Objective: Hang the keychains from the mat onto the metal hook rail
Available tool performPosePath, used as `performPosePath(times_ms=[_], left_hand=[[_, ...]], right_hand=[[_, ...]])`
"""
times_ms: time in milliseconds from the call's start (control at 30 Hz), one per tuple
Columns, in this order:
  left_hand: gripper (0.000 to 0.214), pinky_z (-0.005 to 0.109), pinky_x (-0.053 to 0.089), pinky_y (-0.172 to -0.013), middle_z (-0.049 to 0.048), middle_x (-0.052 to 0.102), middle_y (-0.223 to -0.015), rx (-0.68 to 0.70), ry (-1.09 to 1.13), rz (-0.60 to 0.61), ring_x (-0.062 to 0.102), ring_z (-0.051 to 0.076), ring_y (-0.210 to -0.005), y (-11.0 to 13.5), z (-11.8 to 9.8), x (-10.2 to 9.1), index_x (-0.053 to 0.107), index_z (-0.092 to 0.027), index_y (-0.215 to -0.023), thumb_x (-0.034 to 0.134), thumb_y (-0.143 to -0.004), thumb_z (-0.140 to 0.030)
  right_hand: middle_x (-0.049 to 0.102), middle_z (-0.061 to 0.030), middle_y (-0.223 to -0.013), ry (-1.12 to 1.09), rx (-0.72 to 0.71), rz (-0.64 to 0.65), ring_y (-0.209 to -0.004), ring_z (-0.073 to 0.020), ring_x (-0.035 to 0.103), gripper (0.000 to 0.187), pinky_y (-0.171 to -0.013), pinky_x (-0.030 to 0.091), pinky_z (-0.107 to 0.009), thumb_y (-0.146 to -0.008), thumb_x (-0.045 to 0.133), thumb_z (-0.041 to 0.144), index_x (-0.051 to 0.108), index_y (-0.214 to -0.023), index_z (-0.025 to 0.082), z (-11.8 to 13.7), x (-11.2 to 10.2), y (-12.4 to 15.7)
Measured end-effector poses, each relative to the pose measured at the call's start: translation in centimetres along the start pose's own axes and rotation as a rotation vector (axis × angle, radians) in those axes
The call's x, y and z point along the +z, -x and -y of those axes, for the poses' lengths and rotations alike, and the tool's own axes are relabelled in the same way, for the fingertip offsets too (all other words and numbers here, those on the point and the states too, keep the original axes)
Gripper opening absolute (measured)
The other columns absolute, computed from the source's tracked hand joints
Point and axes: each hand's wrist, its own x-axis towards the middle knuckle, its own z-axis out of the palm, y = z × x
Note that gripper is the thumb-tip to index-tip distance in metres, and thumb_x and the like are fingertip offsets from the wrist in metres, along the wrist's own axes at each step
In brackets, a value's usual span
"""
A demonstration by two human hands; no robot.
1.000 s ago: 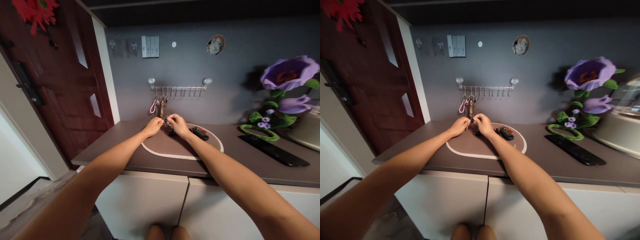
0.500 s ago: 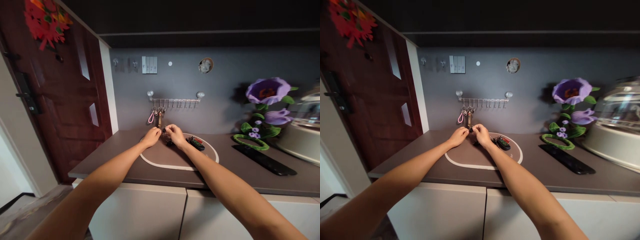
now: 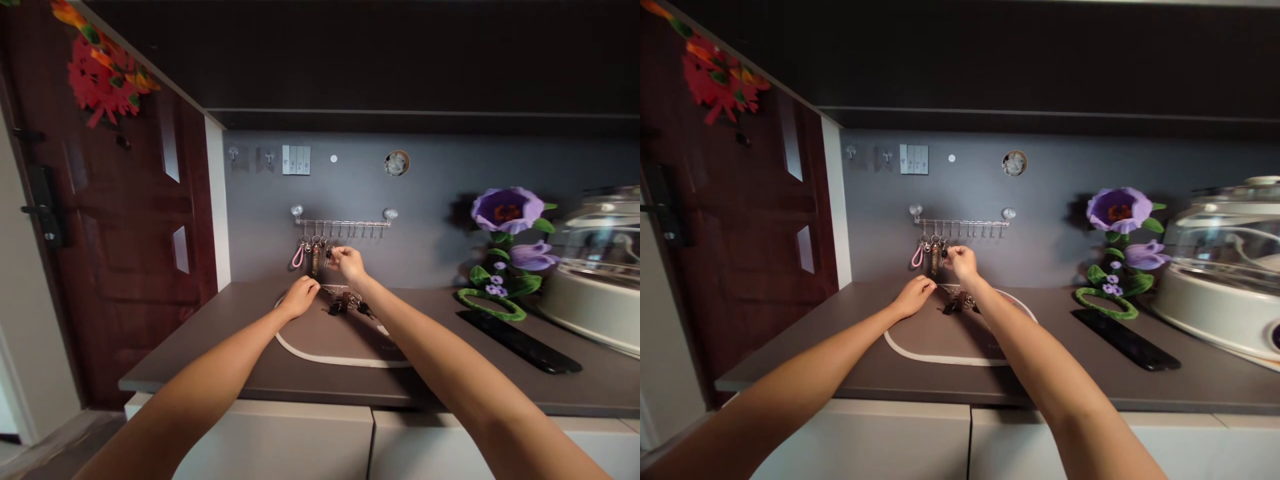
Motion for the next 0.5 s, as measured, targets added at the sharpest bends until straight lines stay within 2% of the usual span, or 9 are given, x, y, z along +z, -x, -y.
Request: performPosePath(times_ms=[233, 500], left_hand=[[0.029, 0.029, 0.040, -0.078, 0.0059, 0.059, -0.084, 0.004, -0.005, -0.009, 0.052, 0.016, -0.083, -0.1, 0.0, 0.0, 0.062, -0.016, -0.083, 0.035, -0.085, -0.025], [0.029, 0.029, 0.040, -0.079, 0.0062, 0.059, -0.085, 0.011, -0.001, -0.007, 0.053, 0.016, -0.084, -0.1, 0.1, 0.0, 0.063, -0.016, -0.083, 0.036, -0.085, -0.026]], right_hand=[[0.055, 0.0007, -0.060, -0.070, 0.061, -0.132, -0.051, -0.0066, 0.053, 0.009, -0.056, 0.052, -0.024, -0.076, 0.048, 0.009, 0.051, -0.069, 0.014, 2.1, 1.1, -3.3], [0.053, 0.0022, -0.052, -0.062, 0.124, -0.211, -0.048, -0.0063, 0.053, 0.010, -0.052, 0.051, -0.021, -0.077, 0.047, 0.011, 0.050, -0.068, 0.014, 2.0, 1.8, -5.2]])
